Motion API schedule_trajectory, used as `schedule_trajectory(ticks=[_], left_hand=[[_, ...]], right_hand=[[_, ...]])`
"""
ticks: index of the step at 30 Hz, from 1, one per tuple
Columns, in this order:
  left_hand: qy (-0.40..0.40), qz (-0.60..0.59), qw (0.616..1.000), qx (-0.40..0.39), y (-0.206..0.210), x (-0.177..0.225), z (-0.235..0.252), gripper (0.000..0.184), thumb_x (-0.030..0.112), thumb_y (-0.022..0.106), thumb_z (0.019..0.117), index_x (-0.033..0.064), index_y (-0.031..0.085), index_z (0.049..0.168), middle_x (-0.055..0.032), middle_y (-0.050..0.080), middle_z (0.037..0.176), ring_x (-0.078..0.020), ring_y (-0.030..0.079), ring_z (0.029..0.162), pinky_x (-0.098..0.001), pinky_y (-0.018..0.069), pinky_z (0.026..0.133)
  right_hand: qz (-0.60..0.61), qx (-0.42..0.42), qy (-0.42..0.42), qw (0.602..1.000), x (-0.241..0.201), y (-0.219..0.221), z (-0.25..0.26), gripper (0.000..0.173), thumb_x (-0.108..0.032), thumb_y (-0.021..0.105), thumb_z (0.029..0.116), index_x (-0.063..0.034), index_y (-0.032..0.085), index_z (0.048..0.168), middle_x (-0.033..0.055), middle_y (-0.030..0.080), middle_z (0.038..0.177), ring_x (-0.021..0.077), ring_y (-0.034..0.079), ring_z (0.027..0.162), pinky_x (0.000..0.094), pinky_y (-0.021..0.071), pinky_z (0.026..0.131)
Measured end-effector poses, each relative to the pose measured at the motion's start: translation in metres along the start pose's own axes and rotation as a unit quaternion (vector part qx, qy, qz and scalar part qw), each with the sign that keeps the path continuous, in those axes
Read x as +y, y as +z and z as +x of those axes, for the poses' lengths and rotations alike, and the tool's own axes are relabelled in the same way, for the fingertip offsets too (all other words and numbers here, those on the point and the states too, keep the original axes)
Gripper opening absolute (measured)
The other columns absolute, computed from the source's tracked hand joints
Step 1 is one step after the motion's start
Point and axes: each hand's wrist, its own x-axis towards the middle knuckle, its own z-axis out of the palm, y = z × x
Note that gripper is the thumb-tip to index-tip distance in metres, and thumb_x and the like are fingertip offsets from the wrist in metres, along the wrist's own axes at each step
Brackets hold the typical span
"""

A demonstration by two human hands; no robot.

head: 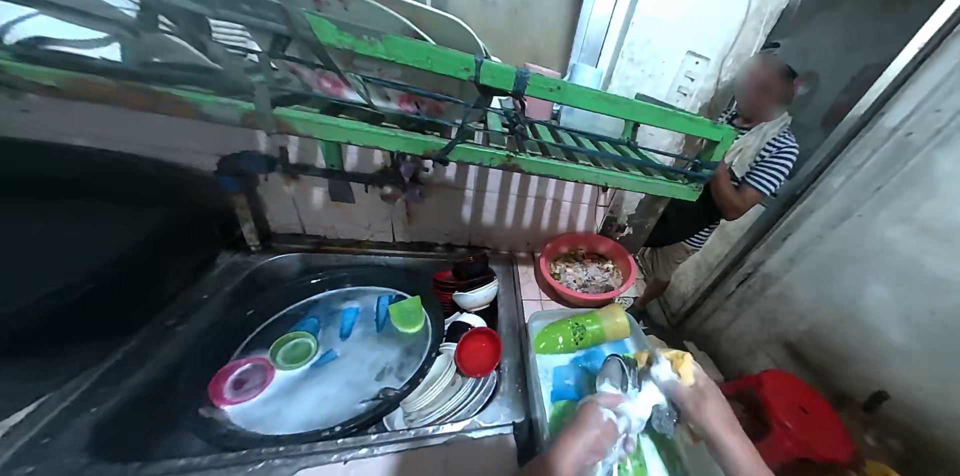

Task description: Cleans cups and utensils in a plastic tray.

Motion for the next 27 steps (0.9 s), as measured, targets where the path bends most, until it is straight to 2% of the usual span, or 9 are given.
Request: schedule_trajectory(ticks=[2, 3, 6, 11, 14, 17, 20, 24, 27], left_hand=[[-0.008, -0.002, 1.0, -0.004, -0.003, -0.005, 0.002, 0.03, 0.01, 0.051, 0.1055, 0.0035, 0.057, 0.134, -0.005, 0.064, 0.095, -0.0102, 0.06, 0.067, -0.0265, 0.0532, 0.061], [-0.013, -0.002, 1.0, 0.0, -0.004, -0.008, 0.005, 0.03, 0.012, 0.05, 0.1064, 0.0041, 0.057, 0.134, -0.0048, 0.063, 0.095, -0.0098, 0.059, 0.066, -0.0262, 0.0521, 0.06], [-0.026, -0.018, 0.999, 0.024, -0.002, -0.008, 0.009, 0.029, 0.01, 0.049, 0.106, 0.005, 0.057, 0.134, -0.0041, 0.062, 0.094, -0.0084, 0.055, 0.062, -0.0244, 0.0491, 0.056], [-0.01, 0.01, 1.0, 0.025, 0.0, -0.008, 0.004, 0.031, 0.006, 0.051, 0.1037, 0.0037, 0.057, 0.135, -0.0034, 0.058, 0.09, -0.0091, 0.053, 0.064, -0.0256, 0.0485, 0.059], [0.017, -0.006, 0.999, 0.04, -0.001, -0.008, 0.003, 0.032, 0.004, 0.054, 0.1018, 0.0051, 0.06, 0.133, -0.005, 0.064, 0.1, -0.0098, 0.058, 0.071, -0.0264, 0.051, 0.063], [0.071, -0.13, 0.987, 0.055, -0.003, -0.004, 0.006, 0.031, 0.0, 0.052, 0.1016, 0.0016, 0.062, 0.131, -0.0106, 0.07, 0.119, -0.0181, 0.069, 0.095, -0.034, 0.0583, 0.077], [0.113, -0.077, 0.989, 0.047, -0.001, -0.005, 0.005, 0.033, -0.001, 0.049, 0.1019, 0.002, 0.064, 0.132, -0.0095, 0.065, 0.133, -0.0167, 0.063, 0.117, -0.0351, 0.0531, 0.099], [0.111, -0.024, 0.993, 0.021, 0.0, -0.003, -0.005, 0.028, 0.005, 0.05, 0.1039, 0.0001, 0.065, 0.127, -0.011, 0.067, 0.122, -0.0148, 0.063, 0.11, -0.0342, 0.052, 0.097], [0.127, -0.074, 0.988, 0.057, 0.001, 0.003, -0.003, 0.029, 0.004, 0.049, 0.1042, -0.0001, 0.064, 0.129, -0.0091, 0.068, 0.12, -0.0125, 0.065, 0.104, -0.0304, 0.0537, 0.094]], right_hand=[[0.062, 0.105, -0.023, 0.992, 0.005, -0.006, 0.001, 0.049, -0.02, 0.068, 0.0957, 0.003, 0.057, 0.137, 0.0209, 0.068, 0.121, 0.0286, 0.068, 0.107, 0.0495, 0.0545, 0.096], [0.143, 0.152, -0.044, 0.977, 0.01, -0.012, 0.005, 0.047, -0.018, 0.066, 0.0955, 0.0039, 0.056, 0.136, 0.0184, 0.069, 0.112, 0.0246, 0.07, 0.095, 0.0446, 0.059, 0.084], [0.381, 0.161, -0.077, 0.907, 0.014, -0.013, 0.004, 0.037, -0.015, 0.054, 0.0964, 0.0012, 0.049, 0.129, 0.0092, 0.068, 0.088, 0.0159, 0.07, 0.071, 0.0344, 0.0622, 0.063], [0.24, 0.145, 0.045, 0.959, -0.002, 0.046, -0.035, 0.053, -0.008, 0.073, 0.0909, 0.0043, 0.05, 0.137, 0.0193, 0.067, 0.113, 0.0238, 0.068, 0.096, 0.0444, 0.058, 0.084], [0.223, 0.155, 0.011, 0.962, 0.005, 0.023, -0.03, 0.046, -0.017, 0.069, 0.0936, 0.0038, 0.055, 0.132, 0.0153, 0.069, 0.101, 0.0205, 0.069, 0.084, 0.0417, 0.0601, 0.073], [0.149, -0.012, 0.075, 0.986, 0.005, -0.018, -0.019, 0.043, -0.017, 0.066, 0.0942, 0.0012, 0.056, 0.132, 0.0147, 0.069, 0.101, 0.0214, 0.068, 0.084, 0.0419, 0.0588, 0.076], [-0.043, -0.24, 0.128, 0.961, -0.008, -0.008, -0.013, 0.048, -0.017, 0.071, 0.0936, 0.0005, 0.054, 0.135, 0.0171, 0.068, 0.112, 0.025, 0.068, 0.099, 0.0458, 0.0561, 0.089], [-0.285, -0.341, 0.146, 0.884, -0.026, 0.03, -0.019, 0.05, -0.032, 0.07, 0.0956, 0.0066, 0.06, 0.126, 0.0267, 0.064, 0.119, 0.0377, 0.063, 0.111, 0.0579, 0.0472, 0.098], [-0.297, -0.379, 0.119, 0.868, -0.013, 0.035, -0.038, 0.048, -0.031, 0.068, 0.0976, 0.006, 0.06, 0.128, 0.0279, 0.065, 0.118, 0.0402, 0.063, 0.112, 0.0603, 0.0472, 0.099]])
